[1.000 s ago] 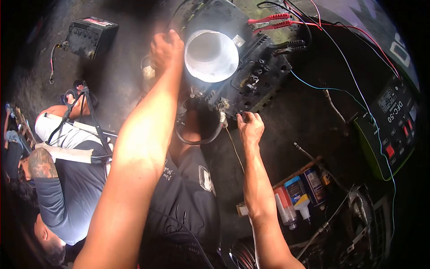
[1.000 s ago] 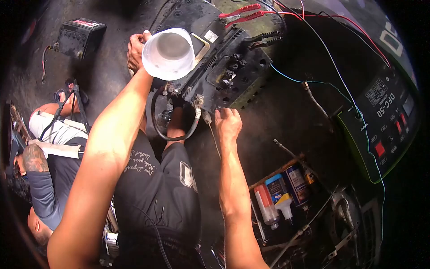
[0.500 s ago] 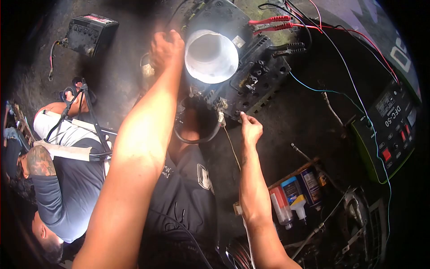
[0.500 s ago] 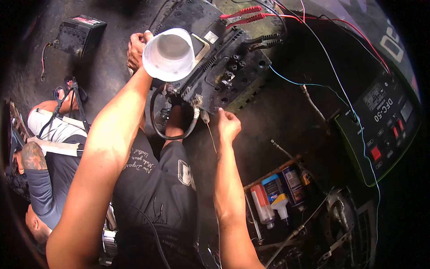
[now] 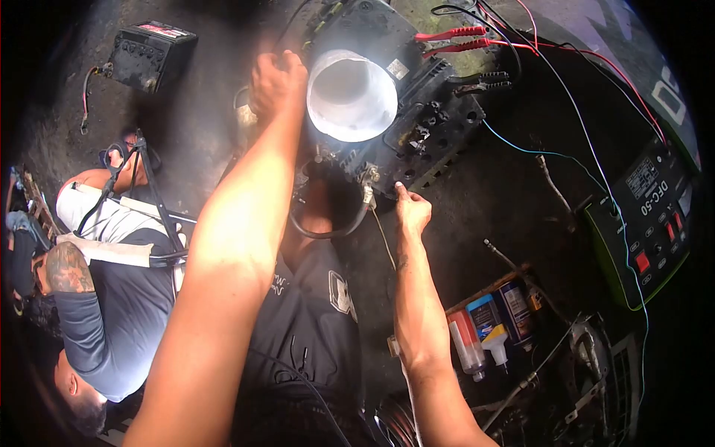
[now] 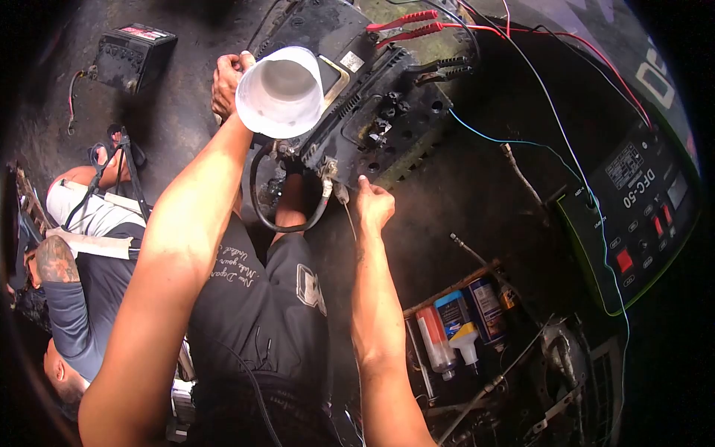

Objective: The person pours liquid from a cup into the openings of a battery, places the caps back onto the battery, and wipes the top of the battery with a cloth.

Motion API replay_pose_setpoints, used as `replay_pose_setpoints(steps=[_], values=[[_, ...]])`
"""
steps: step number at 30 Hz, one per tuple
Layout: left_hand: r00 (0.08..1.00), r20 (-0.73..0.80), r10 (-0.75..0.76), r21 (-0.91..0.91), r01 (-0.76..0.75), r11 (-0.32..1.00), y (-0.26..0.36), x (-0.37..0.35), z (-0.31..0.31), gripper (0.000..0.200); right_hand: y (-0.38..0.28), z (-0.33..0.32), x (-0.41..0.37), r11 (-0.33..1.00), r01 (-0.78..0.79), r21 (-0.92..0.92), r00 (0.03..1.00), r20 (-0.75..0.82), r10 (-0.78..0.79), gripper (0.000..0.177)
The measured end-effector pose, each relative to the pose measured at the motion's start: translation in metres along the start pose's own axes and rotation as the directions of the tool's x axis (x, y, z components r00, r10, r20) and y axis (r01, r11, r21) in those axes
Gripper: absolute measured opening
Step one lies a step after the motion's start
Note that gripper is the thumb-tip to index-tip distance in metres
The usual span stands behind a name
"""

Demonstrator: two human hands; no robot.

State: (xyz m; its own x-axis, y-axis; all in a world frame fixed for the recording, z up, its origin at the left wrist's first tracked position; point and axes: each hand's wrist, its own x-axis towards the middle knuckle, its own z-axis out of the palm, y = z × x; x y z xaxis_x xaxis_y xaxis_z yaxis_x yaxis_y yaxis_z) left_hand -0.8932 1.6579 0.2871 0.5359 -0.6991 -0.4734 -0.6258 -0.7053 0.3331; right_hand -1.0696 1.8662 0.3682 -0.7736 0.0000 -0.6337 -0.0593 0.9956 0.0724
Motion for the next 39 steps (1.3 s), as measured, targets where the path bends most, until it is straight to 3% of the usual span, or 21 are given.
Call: replay_pose_setpoints(steps=[2, 9, 12, 14, 18, 19, 20, 22, 24, 25, 28, 31, 34, 39], values=[[1.0, 0.001, 0.006, 0.003, -0.006, 1.0, 0.0, 0.0, -0.001, 0.046, -0.008, 0.002, -0.005, 0.998, -0.029, -0.048, 1.0, 0.001, 0.029, 0.04], [1.0, 0.022, -0.02, 0.018, 0.019, 1.0, 0.005, -0.003, -0.005, 0.048, -0.004, 0.025, 0.006, 0.991, -0.099, -0.084, 0.994, -0.063, 0.094, 0.039], [0.999, 0.019, -0.028, 0.015, 0.027, 1.0, 0.004, -0.001, -0.002, 0.047, 0.004, 0.038, 0.021, 0.975, -0.221, -0.03, 0.975, -0.009, 0.221, 0.041], [0.999, 0.022, -0.033, 0.014, 0.032, 0.999, 0.004, -0.002, 0.001, 0.047, 0.027, 0.061, 0.042, 0.899, -0.346, 0.269, 0.933, -0.003, 0.36, 0.043], [0.999, 0.013, -0.044, 0.045, 0.043, 0.998, 0.003, 0.0, 0.001, 0.045, 0.013, 0.056, 0.029, 0.899, -0.366, 0.241, 0.919, -0.054, 0.389, 0.044], [0.999, 0.01, -0.036, 0.059, 0.035, 0.998, 0.001, 0.001, 0.003, 0.045, -0.006, 0.037, 0.014, 0.932, -0.351, 0.09, 0.932, -0.063, 0.357, 0.036], [0.999, 0.006, -0.042, 0.053, 0.042, 0.998, 0.0, 0.001, 0.003, 0.045, -0.006, 0.026, 0.01, 0.935, -0.343, 0.086, 0.935, -0.065, 0.349, 0.036], [0.999, 0.021, -0.047, 0.044, 0.046, 0.998, 0.0, 0.003, 0.005, 0.045, 0.0, 0.003, 0.009, 0.976, -0.049, -0.211, 0.998, 0.025, 0.055, 0.033], [0.997, 0.043, -0.063, 0.053, 0.061, 0.997, 0.004, 0.005, 0.003, 0.045, 0.006, -0.008, 0.006, 0.964, 0.254, -0.081, 0.957, -0.124, -0.263, 0.028], [0.998, 0.04, -0.052, 0.042, 0.05, 0.998, 0.002, 0.005, 0.004, 0.045, 0.008, -0.014, 0.009, 0.892, 0.452, -0.003, 0.877, -0.178, -0.445, 0.023], [0.998, 0.044, -0.037, 0.031, 0.036, 0.999, 0.001, 0.002, 0.001, 0.045, -0.024, -0.029, 0.013, 0.721, 0.693, -0.005, 0.71, -0.17, -0.684, 0.028], [0.998, 0.04, -0.052, 0.051, 0.05, 0.997, 0.002, 0.003, 0.002, 0.046, -0.046, -0.03, 0.021, 0.66, 0.751, -0.02, 0.65, -0.154, -0.745, 0.032], [0.998, 0.042, -0.042, 0.032, 0.041, 0.999, 0.002, 0.001, 0.001, 0.046, -0.049, -0.024, 0.03, 0.68, 0.733, -0.023, 0.676, -0.087, -0.731, 0.032], [0.999, 0.028, -0.018, 0.007, 0.018, 1.0, 0.004, -0.003, -0.003, 0.046, -0.043, -0.026, 0.024, 0.683, 0.725, -0.086, 0.675, -0.11, -0.73, 0.03]])
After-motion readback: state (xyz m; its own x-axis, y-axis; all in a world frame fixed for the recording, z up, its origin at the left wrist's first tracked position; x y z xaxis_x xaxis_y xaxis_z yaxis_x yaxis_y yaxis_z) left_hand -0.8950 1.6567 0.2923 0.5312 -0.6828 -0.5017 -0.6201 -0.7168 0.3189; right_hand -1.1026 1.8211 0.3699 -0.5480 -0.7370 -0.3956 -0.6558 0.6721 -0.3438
